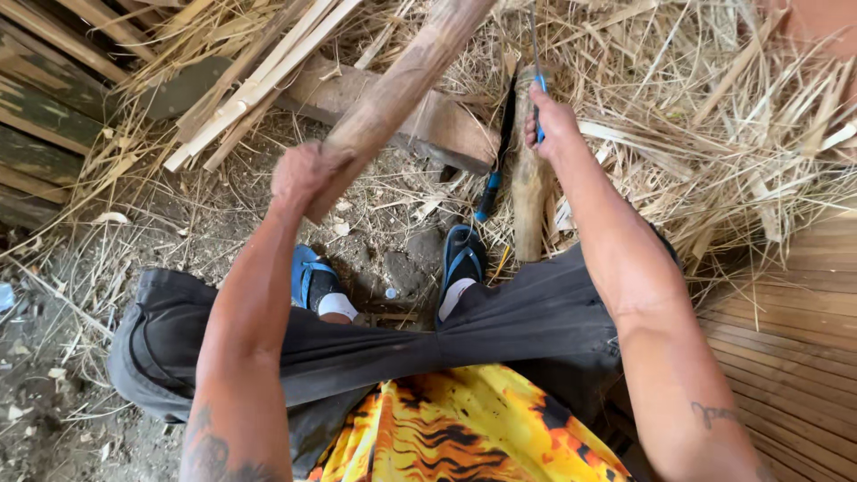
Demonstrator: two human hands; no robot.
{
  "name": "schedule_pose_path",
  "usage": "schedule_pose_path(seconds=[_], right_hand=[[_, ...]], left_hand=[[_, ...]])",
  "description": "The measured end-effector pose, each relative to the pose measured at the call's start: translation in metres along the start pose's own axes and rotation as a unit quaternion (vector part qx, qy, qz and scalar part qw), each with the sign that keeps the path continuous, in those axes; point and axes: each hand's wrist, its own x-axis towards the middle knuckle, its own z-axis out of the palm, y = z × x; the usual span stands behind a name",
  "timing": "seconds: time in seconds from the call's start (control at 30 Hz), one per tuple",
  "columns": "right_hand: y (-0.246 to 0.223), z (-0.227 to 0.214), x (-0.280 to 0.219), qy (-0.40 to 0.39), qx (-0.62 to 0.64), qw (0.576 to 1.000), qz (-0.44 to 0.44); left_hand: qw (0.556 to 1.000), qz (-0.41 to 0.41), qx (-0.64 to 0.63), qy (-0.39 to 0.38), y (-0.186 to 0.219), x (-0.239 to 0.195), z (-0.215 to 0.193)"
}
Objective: The person splits a piece of wood into thin strips using a machete and a wooden mallet. They repeatedly strike the machete to split the wood and then separate the resulting strips by hand.
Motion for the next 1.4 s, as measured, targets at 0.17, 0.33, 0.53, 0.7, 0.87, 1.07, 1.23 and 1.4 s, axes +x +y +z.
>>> schedule_pose_path(seconds=[0.17,0.33,0.53,0.7,0.87,1.07,1.23,1.4], right_hand=[[0.017,0.035,-0.004,-0.028,0.047,0.998,-0.019],[0.04,0.07,-0.042,-0.066,0.16,0.985,-0.002],[0.027,0.108,-0.101,-0.126,0.262,0.955,0.066],[0.064,0.112,-0.116,-0.138,0.167,0.976,0.004],[0.066,0.111,-0.13,-0.15,0.03,0.971,-0.184],[0.056,0.116,-0.133,-0.21,-0.031,0.934,-0.287],[0.045,0.091,-0.118,-0.085,-0.453,0.834,-0.303],[0.012,0.077,-0.119,0.005,-0.644,0.575,-0.505]], left_hand=[[0.983,0.062,0.157,0.075,-0.036,-0.011,0.015],[0.954,0.168,0.205,0.142,-0.079,-0.017,0.081],[0.977,0.209,-0.003,0.043,-0.025,-0.014,0.105],[0.864,-0.048,-0.488,-0.116,0.01,0.003,0.138],[0.663,-0.181,-0.72,-0.094,0.009,0.04,0.143],[0.479,-0.213,-0.851,-0.029,-0.013,0.114,0.169],[0.288,-0.115,-0.946,0.096,-0.019,0.125,0.106],[0.347,-0.015,-0.895,0.281,-0.015,0.074,-0.068]])
